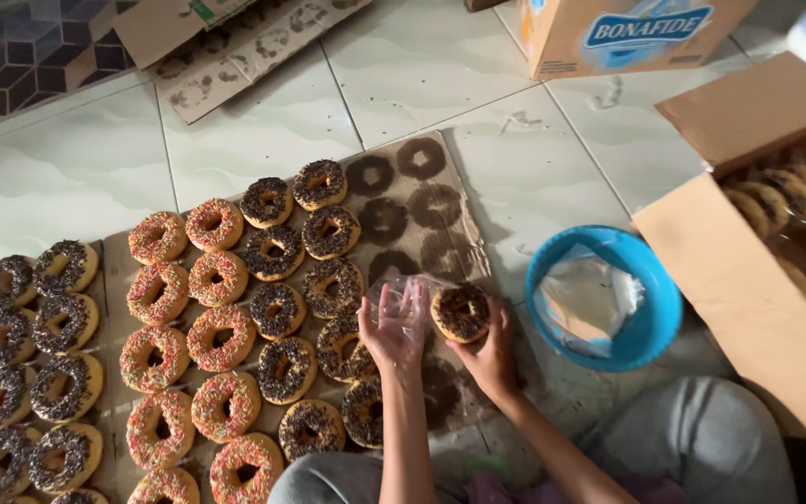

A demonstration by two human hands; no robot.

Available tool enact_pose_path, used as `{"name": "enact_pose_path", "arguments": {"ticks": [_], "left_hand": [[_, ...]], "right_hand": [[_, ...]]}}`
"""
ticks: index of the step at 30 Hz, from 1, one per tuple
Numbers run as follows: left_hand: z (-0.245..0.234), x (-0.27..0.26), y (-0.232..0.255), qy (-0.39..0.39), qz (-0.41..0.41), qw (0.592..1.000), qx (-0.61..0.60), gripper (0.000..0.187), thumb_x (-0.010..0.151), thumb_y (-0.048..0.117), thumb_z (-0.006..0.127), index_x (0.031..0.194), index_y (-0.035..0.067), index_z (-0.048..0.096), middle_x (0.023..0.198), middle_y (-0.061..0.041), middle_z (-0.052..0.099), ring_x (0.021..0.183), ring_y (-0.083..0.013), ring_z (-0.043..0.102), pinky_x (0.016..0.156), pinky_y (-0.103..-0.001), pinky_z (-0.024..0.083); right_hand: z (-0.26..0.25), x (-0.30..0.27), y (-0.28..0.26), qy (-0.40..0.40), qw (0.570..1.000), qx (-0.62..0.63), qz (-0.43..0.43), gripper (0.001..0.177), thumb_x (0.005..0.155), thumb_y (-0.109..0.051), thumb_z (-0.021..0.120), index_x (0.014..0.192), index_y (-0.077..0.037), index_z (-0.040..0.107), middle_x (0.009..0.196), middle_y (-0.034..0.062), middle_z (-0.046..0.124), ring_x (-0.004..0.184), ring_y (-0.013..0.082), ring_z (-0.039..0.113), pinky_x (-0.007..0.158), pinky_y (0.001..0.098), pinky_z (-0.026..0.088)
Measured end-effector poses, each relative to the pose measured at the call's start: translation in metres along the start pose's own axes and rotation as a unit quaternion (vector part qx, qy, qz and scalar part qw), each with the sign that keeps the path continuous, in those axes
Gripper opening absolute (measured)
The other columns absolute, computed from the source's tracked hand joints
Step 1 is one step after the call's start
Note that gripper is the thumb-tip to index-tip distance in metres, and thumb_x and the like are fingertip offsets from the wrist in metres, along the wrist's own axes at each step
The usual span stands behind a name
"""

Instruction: The person sits on the floor and individually places donuts into clear plastic bags, then puts the packaged donuts into a cardboard box. The donuts are arranged on a large sheet on the floor, and the person handles them one at a time.

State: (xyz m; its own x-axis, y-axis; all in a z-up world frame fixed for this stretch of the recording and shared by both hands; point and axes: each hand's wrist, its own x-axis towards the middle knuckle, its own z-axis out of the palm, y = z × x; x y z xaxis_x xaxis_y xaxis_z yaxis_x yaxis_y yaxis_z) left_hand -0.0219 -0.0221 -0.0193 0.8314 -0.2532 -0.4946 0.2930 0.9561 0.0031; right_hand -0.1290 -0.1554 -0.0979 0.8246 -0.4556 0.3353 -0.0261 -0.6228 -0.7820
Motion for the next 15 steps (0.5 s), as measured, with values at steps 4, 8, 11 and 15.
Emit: {"name": "enact_pose_path", "arguments": {"ticks": [4,8,11,15], "left_hand": [[-0.005,-0.011,-0.013,0.065,0.026,0.997,0.023,0.093,0.078,0.051,0.075,0.148,0.004,0.038,0.153,-0.032,0.030,0.131,-0.0482,0.049,0.107,-0.062,0.049],[-0.008,-0.022,-0.020,0.059,0.046,0.997,-0.021,0.101,0.080,0.060,0.073,0.155,0.003,0.034,0.156,-0.036,0.022,0.136,-0.0508,0.046,0.109,-0.061,0.045],[-0.004,-0.031,-0.035,0.074,0.069,0.994,0.030,0.101,0.079,0.063,0.069,0.155,0.008,0.033,0.157,-0.029,0.017,0.138,-0.0501,0.042,0.112,-0.061,0.043],[0.005,-0.058,-0.076,0.047,0.092,0.986,0.128,0.101,0.080,0.064,0.068,0.153,0.003,0.035,0.153,-0.029,0.031,0.135,-0.0471,0.048,0.110,-0.062,0.046]], "right_hand": [[-0.010,0.001,0.004,0.061,0.991,0.119,0.009,0.098,0.079,-0.021,0.088,0.156,-0.004,0.030,0.147,0.0244,0.048,0.136,0.0356,0.051,0.116,0.0469,0.040],[-0.084,-0.009,-0.014,-0.040,0.940,0.304,0.149,0.104,0.074,-0.022,0.090,0.155,-0.008,0.026,0.142,0.0181,0.053,0.128,0.0278,0.058,0.114,0.0411,0.042],[-0.148,-0.014,-0.043,-0.029,0.964,0.252,0.080,0.105,0.072,-0.016,0.091,0.155,-0.007,0.028,0.146,0.0161,0.047,0.125,0.0281,0.055,0.110,0.0416,0.042],[-0.206,-0.006,-0.076,-0.005,0.984,0.175,0.039,0.101,0.074,-0.016,0.091,0.154,-0.007,0.031,0.130,0.0155,0.064,0.123,0.0260,0.061,0.108,0.0384,0.045]]}}
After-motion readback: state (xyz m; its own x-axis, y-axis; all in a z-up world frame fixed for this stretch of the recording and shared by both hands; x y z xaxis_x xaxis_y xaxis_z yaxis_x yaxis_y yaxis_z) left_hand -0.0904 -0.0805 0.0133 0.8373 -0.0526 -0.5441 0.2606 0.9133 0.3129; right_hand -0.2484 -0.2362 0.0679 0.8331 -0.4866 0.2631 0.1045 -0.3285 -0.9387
